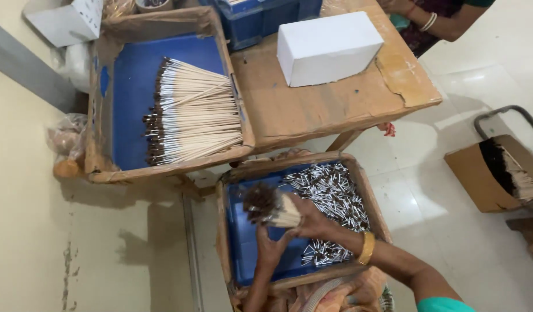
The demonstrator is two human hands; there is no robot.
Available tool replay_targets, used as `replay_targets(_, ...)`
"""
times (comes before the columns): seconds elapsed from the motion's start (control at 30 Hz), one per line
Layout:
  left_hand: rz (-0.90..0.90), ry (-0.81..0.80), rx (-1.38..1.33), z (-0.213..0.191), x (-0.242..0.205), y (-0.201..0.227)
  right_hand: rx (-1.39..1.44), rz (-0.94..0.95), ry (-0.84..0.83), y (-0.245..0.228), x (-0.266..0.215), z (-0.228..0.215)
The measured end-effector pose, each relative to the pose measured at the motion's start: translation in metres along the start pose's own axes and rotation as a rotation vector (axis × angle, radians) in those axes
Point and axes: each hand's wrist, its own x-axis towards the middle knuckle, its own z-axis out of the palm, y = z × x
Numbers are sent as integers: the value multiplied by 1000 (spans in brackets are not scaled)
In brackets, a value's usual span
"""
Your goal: The person sits on the floor and assembles matchsticks by hand. They pick up a bundle of wooden sticks and repeatedly insert small metal tips into the ends of the sticks, then place the finished items into a blue tray.
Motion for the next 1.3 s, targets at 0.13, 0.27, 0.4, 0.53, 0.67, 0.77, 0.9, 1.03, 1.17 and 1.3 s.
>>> replay_targets(0.13, -86, 36, -103, -8, 21, 59, -228, -78, 141, -42, 70, -61)
replay_targets(0.27, -201, -18, -99, -4, 15, 34, -420, -212, 184, -101, 205, -113)
replay_targets(0.4, -303, -113, -97, -1, 14, 28, -409, -297, 101, -103, 349, -131)
replay_targets(0.53, -336, -140, 5, 1, 14, 15, -568, -252, 49, -77, 453, -117)
replay_targets(0.67, -425, -148, 85, 1, 19, 9, -647, -213, -28, -35, 504, -102)
replay_targets(0.77, -399, -162, 105, 3, 19, 3, -805, -119, -229, -1, 522, -90)
replay_targets(0.9, -421, -218, 103, 4, 18, 10, -997, -27, -368, 18, 526, -80)
replay_targets(1.03, -342, -181, 94, 4, 16, 4, -1029, -4, -383, -34, 513, -94)
replay_targets(1.17, -355, -181, 81, 2, 16, 11, -1053, -141, -339, -60, 470, -101)
replay_targets(1.3, -326, -181, 118, 4, 17, 13, -916, -252, -518, -80, 411, -97)
